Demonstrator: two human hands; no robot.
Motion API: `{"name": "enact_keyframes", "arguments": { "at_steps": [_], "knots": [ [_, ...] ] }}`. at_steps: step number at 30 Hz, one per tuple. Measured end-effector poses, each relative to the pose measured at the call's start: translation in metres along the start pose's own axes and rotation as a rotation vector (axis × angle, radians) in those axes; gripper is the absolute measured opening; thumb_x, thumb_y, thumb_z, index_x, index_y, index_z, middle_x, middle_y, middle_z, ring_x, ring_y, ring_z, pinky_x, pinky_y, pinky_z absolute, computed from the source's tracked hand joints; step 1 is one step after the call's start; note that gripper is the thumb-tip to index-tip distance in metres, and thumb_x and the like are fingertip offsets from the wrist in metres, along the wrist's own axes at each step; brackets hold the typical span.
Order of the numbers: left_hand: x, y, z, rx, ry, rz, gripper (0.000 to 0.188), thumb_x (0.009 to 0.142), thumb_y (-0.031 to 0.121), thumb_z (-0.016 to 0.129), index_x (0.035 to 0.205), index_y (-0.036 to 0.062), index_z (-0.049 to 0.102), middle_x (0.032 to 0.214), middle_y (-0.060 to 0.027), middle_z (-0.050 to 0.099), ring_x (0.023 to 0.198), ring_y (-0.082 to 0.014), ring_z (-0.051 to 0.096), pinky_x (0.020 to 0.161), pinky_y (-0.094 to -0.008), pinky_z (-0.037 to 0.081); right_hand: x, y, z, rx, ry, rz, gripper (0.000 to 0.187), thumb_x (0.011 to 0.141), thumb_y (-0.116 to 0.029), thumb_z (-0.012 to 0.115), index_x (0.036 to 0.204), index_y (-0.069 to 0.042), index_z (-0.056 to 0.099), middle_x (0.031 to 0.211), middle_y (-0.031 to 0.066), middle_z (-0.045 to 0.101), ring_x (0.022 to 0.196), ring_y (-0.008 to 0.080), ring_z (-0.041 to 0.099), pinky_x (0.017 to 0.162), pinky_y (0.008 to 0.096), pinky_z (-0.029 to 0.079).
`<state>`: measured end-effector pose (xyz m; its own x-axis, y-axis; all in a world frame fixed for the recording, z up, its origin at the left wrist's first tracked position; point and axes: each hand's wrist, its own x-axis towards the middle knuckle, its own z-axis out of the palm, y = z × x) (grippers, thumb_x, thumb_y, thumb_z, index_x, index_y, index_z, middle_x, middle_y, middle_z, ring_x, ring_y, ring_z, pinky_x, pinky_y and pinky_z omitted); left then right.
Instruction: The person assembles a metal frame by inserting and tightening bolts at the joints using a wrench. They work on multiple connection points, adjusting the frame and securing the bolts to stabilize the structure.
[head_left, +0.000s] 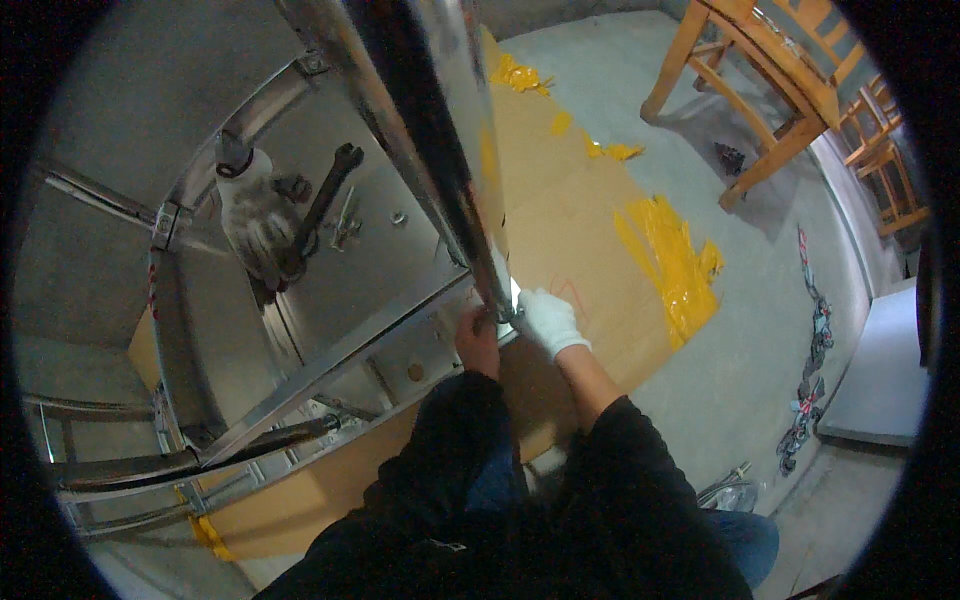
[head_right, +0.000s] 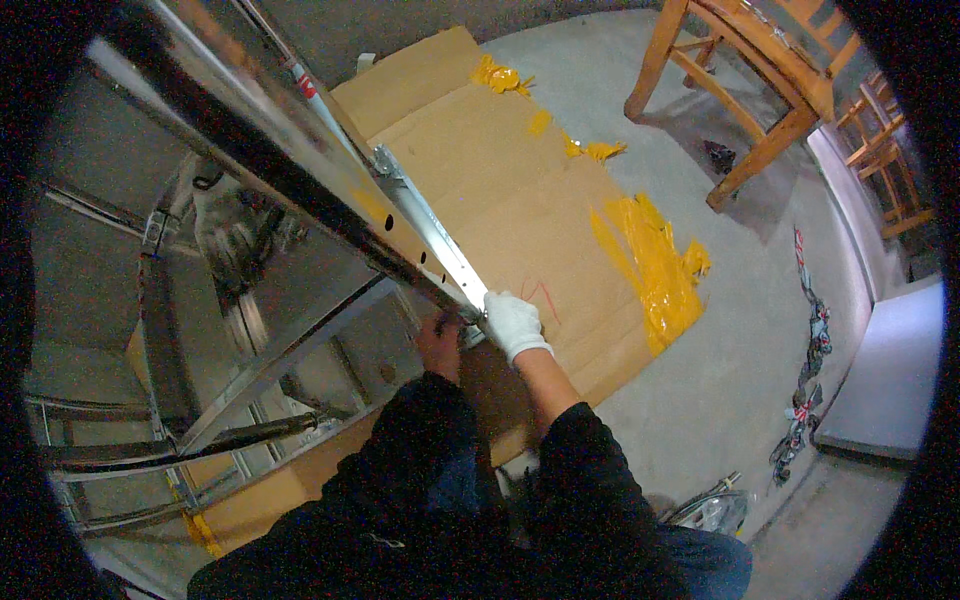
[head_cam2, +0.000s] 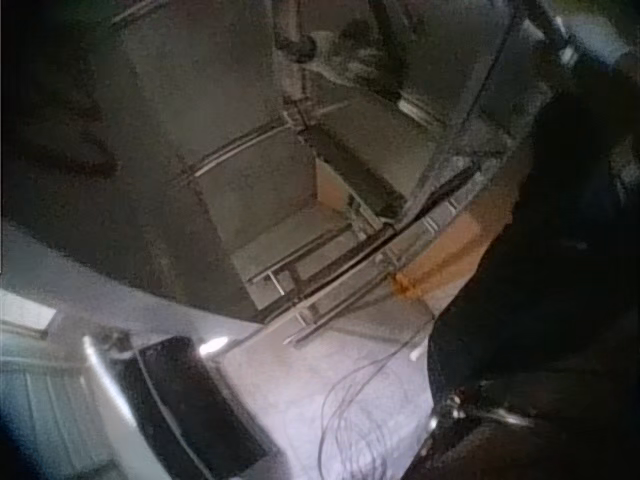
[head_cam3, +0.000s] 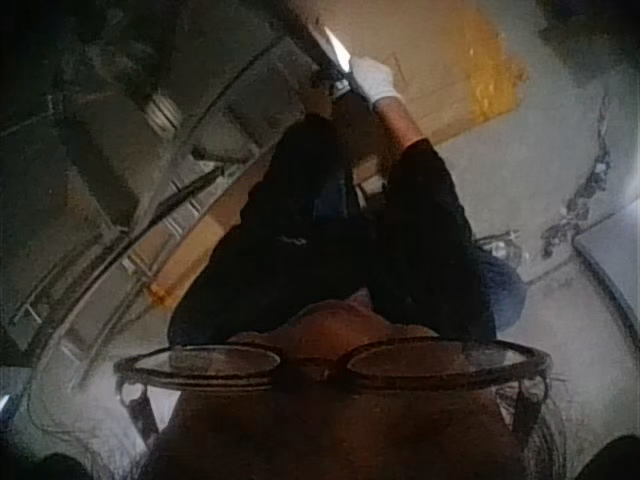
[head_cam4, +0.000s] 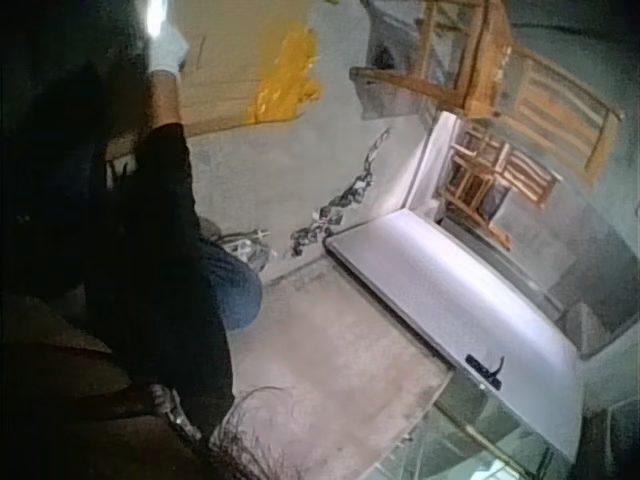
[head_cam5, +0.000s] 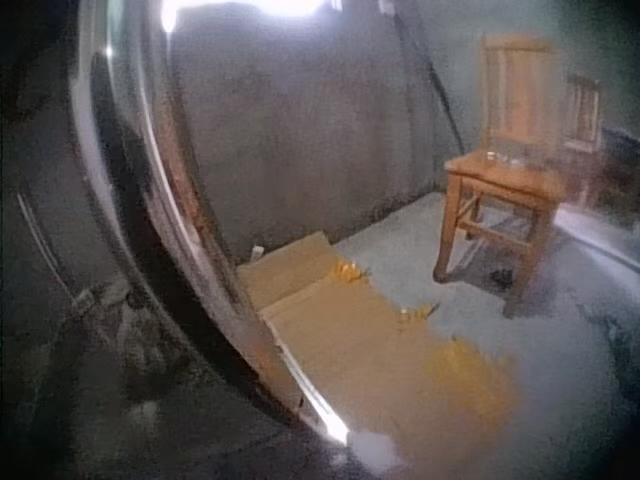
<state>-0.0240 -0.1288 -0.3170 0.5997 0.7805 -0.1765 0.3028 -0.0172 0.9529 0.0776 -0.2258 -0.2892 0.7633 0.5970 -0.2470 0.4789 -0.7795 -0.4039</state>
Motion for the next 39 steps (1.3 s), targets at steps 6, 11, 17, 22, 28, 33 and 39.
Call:
{"name": "enact_keyframes", "arguments": {
  "at_steps": [6, 11, 17, 22, 28, 33, 39],
  "knots": [
    [0.004, -0.009, 0.006, -0.156, 0.017, -0.11, 0.02, 0.081, 0.009, 0.059, 0.099, -0.0013, 0.062, 0.097, -0.0123, 0.063, 0.09, -0.0212, 0.06, 0.081, -0.0314, 0.046, 0.007, 0.015, 0.011, -0.083, 0.0, -0.144, 0.022, 0.078, -0.023, 0.054, 0.088, -0.005, 0.061, 0.089, 0.0187, 0.062, 0.085, 0.0351, 0.061, 0.071, 0.0443, 0.049],
    [0.008, -0.023, 0.005, -0.107, -0.052, -0.09, 0.021, 0.08, 0.008, 0.06, 0.099, -0.001, 0.062, 0.095, -0.0107, 0.064, 0.089, -0.0195, 0.06, 0.08, -0.0306, 0.046, 0.008, 0.009, 0.006, -0.066, -0.046, -0.002, 0.019, 0.077, -0.019, 0.054, 0.088, -0.006, 0.061, 0.09, 0.019, 0.062, 0.085, 0.0349, 0.061, 0.071, 0.0446, 0.049],
    [0.007, -0.022, 0.005, -0.161, -0.002, -0.184, 0.019, 0.078, 0.006, 0.059, 0.096, -0.001, 0.062, 0.093, -0.0112, 0.064, 0.086, -0.0189, 0.06, 0.076, -0.0305, 0.046, 0.003, 0.0, -0.003, -0.078, -0.063, -0.079, 0.017, 0.079, -0.011, 0.052, 0.09, -0.005, 0.063, 0.093, 0.0187, 0.063, 0.086, 0.0343, 0.063, 0.071, 0.0454, 0.051],
    [0.007, -0.021, 0.002, -0.071, -0.002, -0.13, 0.02, 0.076, 0.008, 0.061, 0.093, -0.0011, 0.062, 0.083, -0.0108, 0.064, 0.077, -0.0196, 0.061, 0.071, -0.0316, 0.048, 0.01, 0.004, 0.01, -0.091, -0.02, -0.117, 0.018, 0.077, -0.017, 0.054, 0.093, -0.01, 0.06, 0.087, 0.0177, 0.062, 0.084, 0.035, 0.061, 0.071, 0.0453, 0.048],
    [-0.005, 0.003, 0.008, -0.03, -0.078, -0.122, 0.02, 0.078, 0.007, 0.055, 0.096, -0.0017, 0.057, 0.078, -0.0083, 0.06, 0.067, -0.0159, 0.056, 0.061, -0.0311, 0.046, 0.0, 0.012, -0.002, -0.077, -0.042, 0.01, 0.018, 0.079, -0.013, 0.051, 0.092, -0.005, 0.061, 0.094, 0.0185, 0.062, 0.087, 0.035, 0.063, 0.072, 0.0441, 0.05],
    [0.007, -0.04, 0.006, -0.024, -0.016, -0.05, 0.021, 0.08, 0.005, 0.055, 0.099, -0.0001, 0.059, 0.077, -0.0054, 0.06, 0.064, -0.0145, 0.053, 0.059, -0.0295, 0.044, 0.009, -0.004, 0.002, -0.115, -0.123, -0.049, 0.017, 0.079, -0.013, 0.051, 0.091, -0.005, 0.06, 0.093, 0.018, 0.063, 0.087, 0.0351, 0.063, 0.071, 0.0447, 0.05],
    [0.005, -0.038, 0.01, -0.145, -0.053, -0.156, 0.019, 0.081, 0.007, 0.056, 0.098, 0.0007, 0.063, 0.074, -0.0034, 0.059, 0.063, -0.013, 0.052, 0.057, -0.0286, 0.043, 0.008, 0.003, 0.005, -0.087, -0.068, -0.065, 0.016, 0.078, -0.012, 0.052, 0.09, -0.007, 0.062, 0.091, 0.0183, 0.063, 0.085, 0.0355, 0.063, 0.071, 0.0457, 0.05]
  ]
}}
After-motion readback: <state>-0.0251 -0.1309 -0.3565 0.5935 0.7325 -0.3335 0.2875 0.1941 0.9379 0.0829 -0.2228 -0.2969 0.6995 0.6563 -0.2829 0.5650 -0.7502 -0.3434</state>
